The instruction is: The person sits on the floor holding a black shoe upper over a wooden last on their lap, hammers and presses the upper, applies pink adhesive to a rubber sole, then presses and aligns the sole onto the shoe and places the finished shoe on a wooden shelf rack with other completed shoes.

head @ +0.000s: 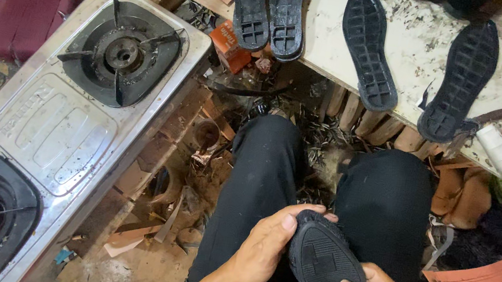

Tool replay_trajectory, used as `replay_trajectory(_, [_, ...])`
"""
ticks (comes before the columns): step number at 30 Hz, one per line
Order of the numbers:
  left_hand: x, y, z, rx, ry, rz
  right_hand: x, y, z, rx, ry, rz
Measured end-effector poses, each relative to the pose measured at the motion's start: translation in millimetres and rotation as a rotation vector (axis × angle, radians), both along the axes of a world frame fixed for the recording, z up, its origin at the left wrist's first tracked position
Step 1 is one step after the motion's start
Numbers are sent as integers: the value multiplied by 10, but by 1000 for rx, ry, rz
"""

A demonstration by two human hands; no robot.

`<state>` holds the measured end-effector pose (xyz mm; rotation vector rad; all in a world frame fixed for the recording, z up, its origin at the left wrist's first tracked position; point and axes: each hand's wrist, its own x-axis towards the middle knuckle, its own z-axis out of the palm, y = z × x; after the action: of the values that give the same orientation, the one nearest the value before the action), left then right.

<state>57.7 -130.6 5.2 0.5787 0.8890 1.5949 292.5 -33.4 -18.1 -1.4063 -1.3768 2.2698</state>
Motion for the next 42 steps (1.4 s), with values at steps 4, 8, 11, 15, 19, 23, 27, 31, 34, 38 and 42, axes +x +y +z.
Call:
replay_trajectory(4, [-43, -39, 133, 57, 164, -5, 21, -34, -13, 41, 50, 29])
replay_trajectory(8, [-48, -45, 272, -18, 287, 6, 61, -92, -36, 80, -11, 41])
replay_trajectory(11, [-58, -82, 359, -55, 394, 16, 89, -124, -56, 110, -20, 66])
replay_trajectory(15, [-70, -178, 419, -88, 507, 43, 93, -172, -95, 203, -10, 120])
replay_trajectory(19, [-39, -235, 417, -80, 517, 129, 53, -266, -121, 313, -201, 240])
replay_trajectory(23, [-94, -256, 396, -67, 446, 92, 31, -340, -88, 465, -34, 222])
replay_trajectory(27, [-234, -331, 386, -72, 470, -3, -3, -347, -46, 495, -68, 269])
replay_trajectory(31, [-277, -370, 395, 2, 636, 68, -88, -367, -34, 469, 70, 262])
replay_trajectory(34, [-318, -373, 464, 31, 658, 54, -121, -366, 18, 376, -12, 326])
replay_trajectory(38, [-536, -409, 597, 43, 763, -129, -174, -321, 134, 359, -29, 362])
replay_trajectory(42, [-581, -404, 603, 60, 813, -155, -278, -276, 241, 267, -118, 397])
